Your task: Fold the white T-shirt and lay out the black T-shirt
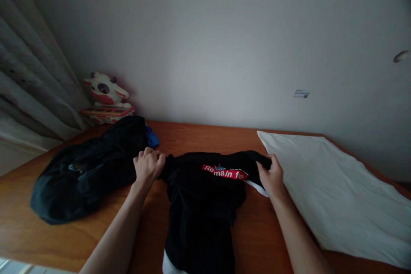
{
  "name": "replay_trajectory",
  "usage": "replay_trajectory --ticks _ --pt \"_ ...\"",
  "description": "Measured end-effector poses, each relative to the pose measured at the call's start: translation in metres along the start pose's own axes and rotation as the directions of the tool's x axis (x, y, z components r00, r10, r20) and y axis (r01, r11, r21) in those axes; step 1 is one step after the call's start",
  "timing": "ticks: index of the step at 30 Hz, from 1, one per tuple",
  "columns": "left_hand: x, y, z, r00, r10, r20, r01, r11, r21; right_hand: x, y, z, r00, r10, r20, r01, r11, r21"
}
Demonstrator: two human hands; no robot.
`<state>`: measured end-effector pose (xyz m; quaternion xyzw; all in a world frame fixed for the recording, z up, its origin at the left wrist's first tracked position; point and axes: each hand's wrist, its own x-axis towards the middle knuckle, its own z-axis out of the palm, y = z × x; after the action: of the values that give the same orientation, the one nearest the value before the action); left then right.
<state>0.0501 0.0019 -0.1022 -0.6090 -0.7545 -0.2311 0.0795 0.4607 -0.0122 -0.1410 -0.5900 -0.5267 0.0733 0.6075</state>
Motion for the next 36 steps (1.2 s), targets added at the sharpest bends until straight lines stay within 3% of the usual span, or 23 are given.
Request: replay_trajectory --ticks 4,6,8,12,16,21,23,26,28,32,34,36 --pt "0.0 0.004 0.006 0.991 0.137 -0.009 -0.137 0.985 -0.109 -0.003 -0.006 -0.001 0.991 0.026 0.133 -0.025 1.0 -0.006" --pt "0.002 0.007 0.01 0.96 0.277 -0.035 -0.276 0.925 -0.26 -0.005 -0.008 0.0 0.986 0.042 0.162 -0.038 0.999 -0.028" --pt "0.004 0.01 0.013 0.935 0.355 -0.016 -0.332 0.857 -0.394 -0.006 -0.009 0.001 0.987 0.045 0.151 -0.039 0.998 -0.043" --pt "0.005 0.014 0.015 0.951 0.277 0.135 -0.18 0.856 -0.485 -0.006 -0.007 0.005 0.996 0.01 0.087 -0.007 0.999 -0.034" --pt "0.005 0.013 0.012 0.931 0.214 0.295 -0.07 0.9 -0.43 -0.006 -0.009 0.006 0.996 -0.046 0.081 0.045 0.999 0.013" --pt "0.003 0.013 0.01 0.9 0.261 0.349 -0.051 0.858 -0.511 -0.009 -0.014 0.009 0.983 -0.078 0.168 0.072 0.997 0.041" --pt "0.003 0.015 0.009 0.923 0.226 0.311 -0.022 0.838 -0.546 -0.009 -0.014 0.01 0.984 -0.086 0.158 0.082 0.996 0.032" --pt "0.004 0.019 0.007 0.995 0.031 0.096 0.039 0.764 -0.644 -0.007 -0.01 0.009 0.987 -0.125 0.097 0.13 0.991 -0.045" --pt "0.006 0.02 0.006 0.991 -0.129 -0.032 0.064 0.675 -0.735 -0.002 -0.006 0.006 0.983 -0.181 0.017 0.182 0.972 -0.15" --pt "0.009 0.017 0.005 0.948 -0.311 -0.061 0.097 0.47 -0.877 0.005 0.003 0.0 0.951 -0.269 -0.152 0.214 0.929 -0.301" --pt "0.009 0.013 0.006 0.947 -0.298 -0.121 0.055 0.522 -0.851 0.007 0.006 -0.003 0.95 -0.265 -0.163 0.209 0.932 -0.296" --pt "0.007 0.009 0.008 0.961 -0.194 -0.195 -0.007 0.692 -0.722 0.007 0.006 -0.003 0.958 -0.247 -0.146 0.202 0.941 -0.272"
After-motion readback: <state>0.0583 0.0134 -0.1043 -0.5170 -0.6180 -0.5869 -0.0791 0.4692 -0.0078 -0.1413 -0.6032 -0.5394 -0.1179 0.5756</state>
